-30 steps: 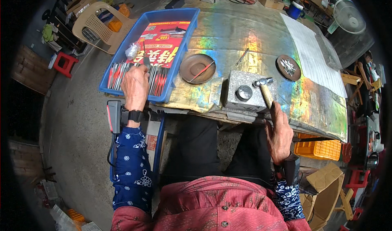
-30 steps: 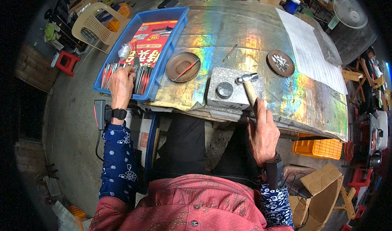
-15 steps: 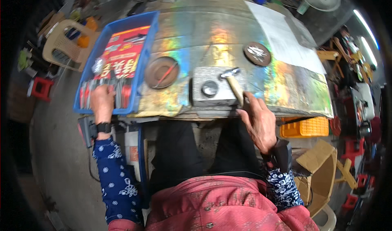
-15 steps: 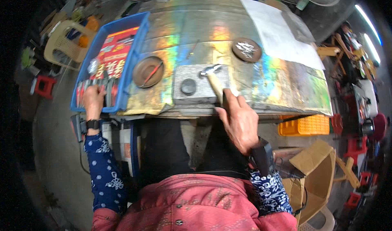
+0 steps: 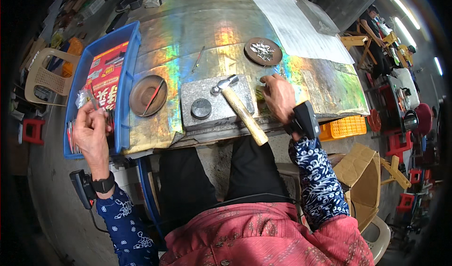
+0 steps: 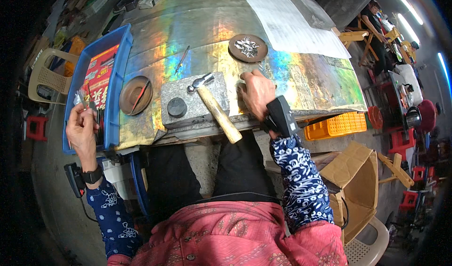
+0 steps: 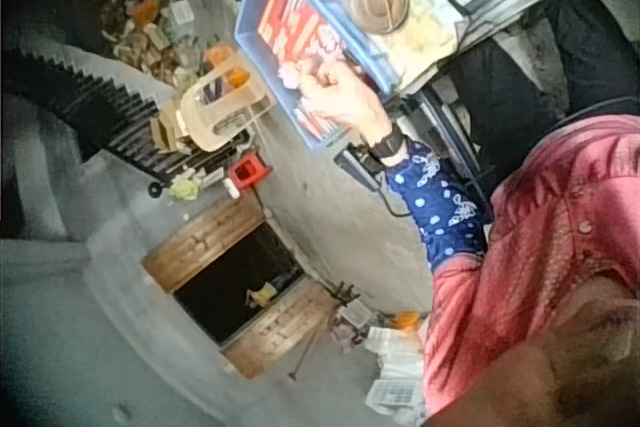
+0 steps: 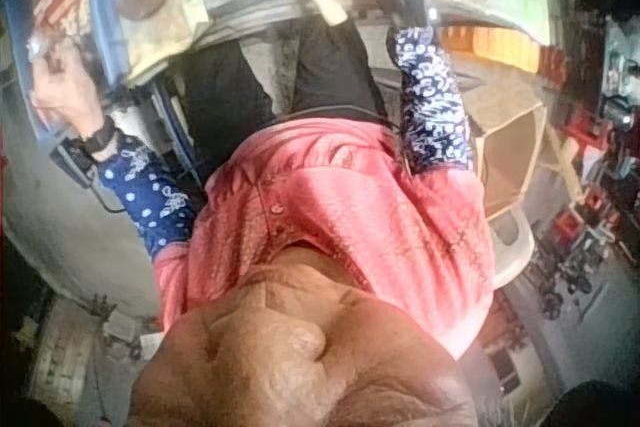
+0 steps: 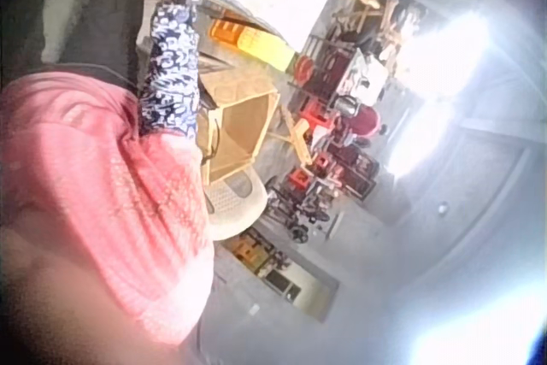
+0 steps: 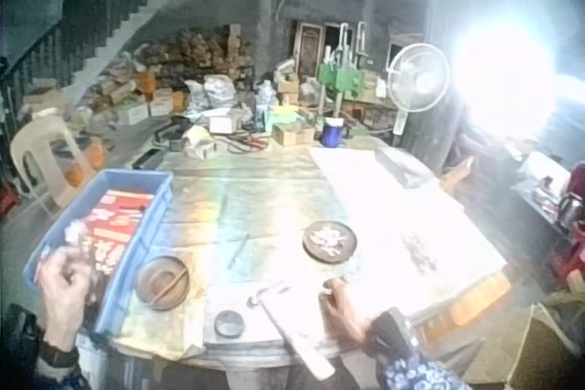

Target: The person repeatedly picks small metal pins from a tray, places them on a metal anvil, and strikes them with a hammer to shape the ends. The person uses tweezers to hold the pins during hammering and places finished pieces into a small dish on the table.

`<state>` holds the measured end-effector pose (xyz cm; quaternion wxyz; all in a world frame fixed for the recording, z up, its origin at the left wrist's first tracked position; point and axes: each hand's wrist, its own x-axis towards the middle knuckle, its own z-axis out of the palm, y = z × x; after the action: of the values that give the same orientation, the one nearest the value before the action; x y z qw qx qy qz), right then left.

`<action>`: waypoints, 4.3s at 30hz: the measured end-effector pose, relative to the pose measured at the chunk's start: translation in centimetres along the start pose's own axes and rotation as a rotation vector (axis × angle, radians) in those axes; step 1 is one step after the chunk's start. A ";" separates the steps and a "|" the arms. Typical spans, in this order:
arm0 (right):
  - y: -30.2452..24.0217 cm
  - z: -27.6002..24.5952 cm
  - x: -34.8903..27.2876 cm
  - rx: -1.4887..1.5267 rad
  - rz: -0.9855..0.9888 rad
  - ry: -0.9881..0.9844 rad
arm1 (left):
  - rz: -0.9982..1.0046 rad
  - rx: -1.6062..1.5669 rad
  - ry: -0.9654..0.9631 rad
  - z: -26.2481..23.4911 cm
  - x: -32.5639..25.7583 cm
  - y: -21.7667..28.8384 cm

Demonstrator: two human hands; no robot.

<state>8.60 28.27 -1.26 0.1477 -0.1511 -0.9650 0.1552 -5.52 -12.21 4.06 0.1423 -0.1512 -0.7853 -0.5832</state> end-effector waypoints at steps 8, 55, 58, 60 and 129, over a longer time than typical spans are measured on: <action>1.0 2.6 2.5 -0.118 -0.114 0.066 | -0.199 -0.246 -0.276 5.9 -2.2 3.7; -12.7 -4.7 -8.0 0.927 -0.210 -0.010 | -0.549 -1.004 -0.488 10.6 -8.9 7.3; -13.2 -4.5 -8.4 0.972 -0.166 -0.004 | -0.583 -1.058 -0.501 10.5 -9.2 7.3; -13.4 -4.4 -8.7 1.012 -0.116 -0.008 | -0.595 -1.072 -0.506 10.4 -9.4 7.3; -9.6 -3.2 -8.1 0.068 -0.119 0.052 | -0.095 -0.464 -0.335 13.6 -6.2 4.3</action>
<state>14.66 17.67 3.00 0.1868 -0.0923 -0.9623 0.1750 1.20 1.57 1.58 -0.0550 -0.2370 -0.6496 -0.7203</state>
